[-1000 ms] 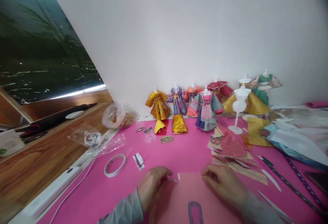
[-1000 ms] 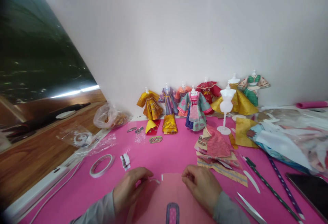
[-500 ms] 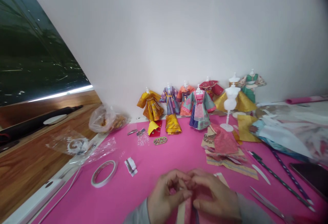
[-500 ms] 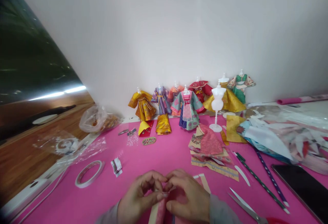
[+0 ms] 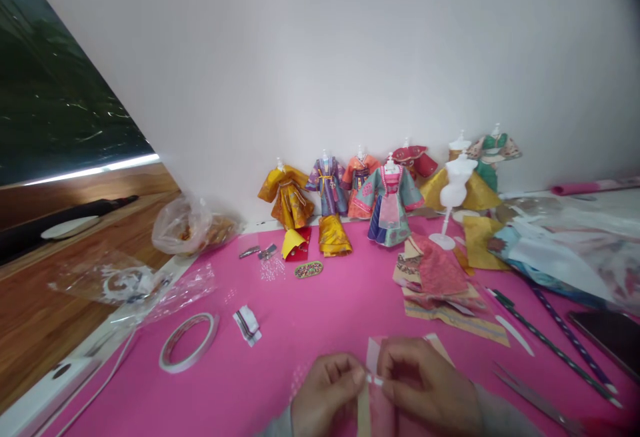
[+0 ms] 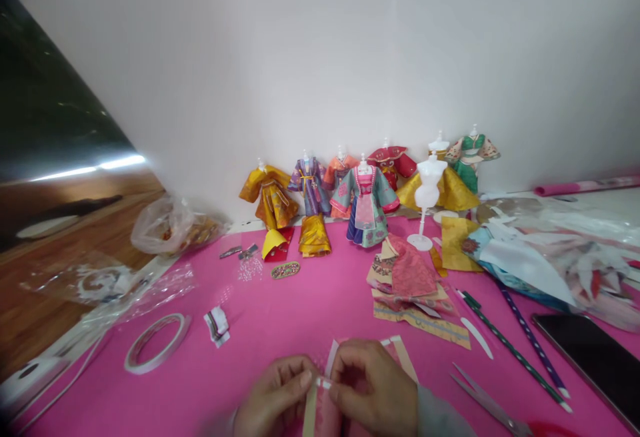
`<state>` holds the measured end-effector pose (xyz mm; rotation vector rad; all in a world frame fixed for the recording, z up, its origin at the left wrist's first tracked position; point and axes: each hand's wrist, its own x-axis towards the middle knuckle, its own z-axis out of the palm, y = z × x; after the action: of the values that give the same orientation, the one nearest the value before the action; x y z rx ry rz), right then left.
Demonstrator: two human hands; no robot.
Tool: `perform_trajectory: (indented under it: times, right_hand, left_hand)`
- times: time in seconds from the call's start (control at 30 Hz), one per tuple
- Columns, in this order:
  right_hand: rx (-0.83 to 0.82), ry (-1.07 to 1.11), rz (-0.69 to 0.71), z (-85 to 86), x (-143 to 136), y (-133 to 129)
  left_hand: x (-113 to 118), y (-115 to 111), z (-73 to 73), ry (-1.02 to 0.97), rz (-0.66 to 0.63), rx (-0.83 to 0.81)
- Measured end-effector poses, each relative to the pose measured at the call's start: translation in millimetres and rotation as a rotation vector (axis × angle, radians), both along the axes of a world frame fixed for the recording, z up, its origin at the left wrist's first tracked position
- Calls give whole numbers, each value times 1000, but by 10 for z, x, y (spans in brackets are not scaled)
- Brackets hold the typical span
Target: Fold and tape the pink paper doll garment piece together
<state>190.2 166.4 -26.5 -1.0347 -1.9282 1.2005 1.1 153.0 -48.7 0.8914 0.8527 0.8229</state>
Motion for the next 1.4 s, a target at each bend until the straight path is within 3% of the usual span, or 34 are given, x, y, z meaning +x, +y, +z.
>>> perform_trajectory:
  times: [0.33,1.03,1.23,1.4]
  right_hand:
    - [0,-17,26,49,-9,-15]
    - [98,-12,-4,69,-31,-16]
    - [126,45,0,85,-11,8]
    - [90,75,-136,78,31,34]
  left_hand:
    - [0,-7,129,200,46,90]
    - [35,-58,196,284,37,185]
    - [-18,-24,155,296,130,192]
    - [-91,48,112,317,245,206]
